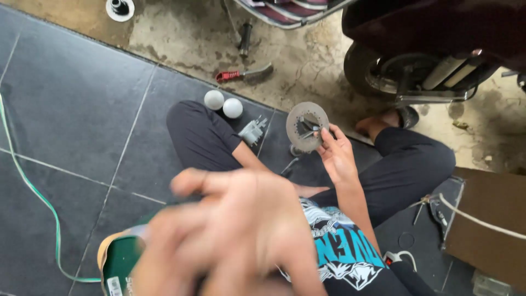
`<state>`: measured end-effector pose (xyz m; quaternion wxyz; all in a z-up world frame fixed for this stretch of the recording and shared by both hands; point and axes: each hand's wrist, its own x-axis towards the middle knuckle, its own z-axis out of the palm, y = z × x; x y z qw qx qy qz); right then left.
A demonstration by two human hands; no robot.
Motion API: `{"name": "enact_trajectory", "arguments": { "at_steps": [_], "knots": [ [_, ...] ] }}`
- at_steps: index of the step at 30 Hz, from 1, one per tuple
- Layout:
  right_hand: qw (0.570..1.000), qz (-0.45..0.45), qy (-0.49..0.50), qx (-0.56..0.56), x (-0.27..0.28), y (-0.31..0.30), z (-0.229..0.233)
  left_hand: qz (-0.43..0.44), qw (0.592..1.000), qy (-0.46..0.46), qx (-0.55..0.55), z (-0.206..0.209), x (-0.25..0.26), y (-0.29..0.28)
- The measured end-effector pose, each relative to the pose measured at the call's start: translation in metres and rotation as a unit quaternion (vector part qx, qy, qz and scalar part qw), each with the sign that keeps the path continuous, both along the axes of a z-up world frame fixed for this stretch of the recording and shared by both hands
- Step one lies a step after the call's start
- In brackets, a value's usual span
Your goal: A person sits on the floor and uses a small metal tool to manually polish and clean the edges and holes of a motorcycle brake disc.
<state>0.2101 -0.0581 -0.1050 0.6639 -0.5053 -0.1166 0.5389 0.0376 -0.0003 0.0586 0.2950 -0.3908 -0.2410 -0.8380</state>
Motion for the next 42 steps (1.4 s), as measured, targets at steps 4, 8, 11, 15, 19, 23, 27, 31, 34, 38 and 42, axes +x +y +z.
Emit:
{"name": "enact_trajectory", "arguments": {
  "at_steps": [4,8,11,15,19,23,27,31,34,38,42],
  "knots": [
    [1.000,-0.015,0.015,0.010,0.007,0.003,-0.004,-0.339,0.888,0.124,-0.286,-0.039,-0.020,0.036],
    [0.999,-0.034,-0.011,-0.002,-0.011,0.011,0.027,-0.574,0.651,-0.021,-0.496,-0.080,-0.015,0.025],
    [0.998,-0.031,-0.055,0.004,-0.031,0.019,0.047,-0.709,0.454,-0.083,-0.534,-0.118,-0.013,0.011],
    [0.982,0.013,-0.190,0.008,-0.050,0.020,0.062,-0.738,0.411,-0.076,-0.530,-0.129,-0.008,0.004],
    [0.933,0.050,-0.355,0.028,-0.039,0.017,0.069,-0.784,0.389,-0.126,-0.466,-0.129,-0.015,0.006],
    [0.856,0.006,-0.514,0.045,-0.021,0.023,0.101,-0.811,0.322,-0.180,-0.454,-0.123,-0.017,0.008],
    [0.871,-0.020,-0.485,0.081,-0.019,0.017,0.108,-0.800,0.336,-0.181,-0.463,-0.130,-0.018,0.004],
    [0.867,0.045,-0.479,0.128,-0.048,0.011,0.100,-0.759,0.408,-0.086,-0.500,-0.150,-0.017,-0.002],
    [0.837,0.056,-0.514,0.182,-0.055,0.011,0.094,-0.763,0.410,-0.091,-0.491,-0.115,-0.020,-0.002],
    [0.814,0.052,-0.544,0.199,-0.047,0.012,0.090,-0.773,0.377,-0.106,-0.499,-0.096,-0.023,-0.011],
    [0.817,-0.008,-0.548,0.178,-0.041,0.017,0.098,-0.726,0.422,-0.032,-0.542,-0.097,-0.025,-0.016]
  ]
}}
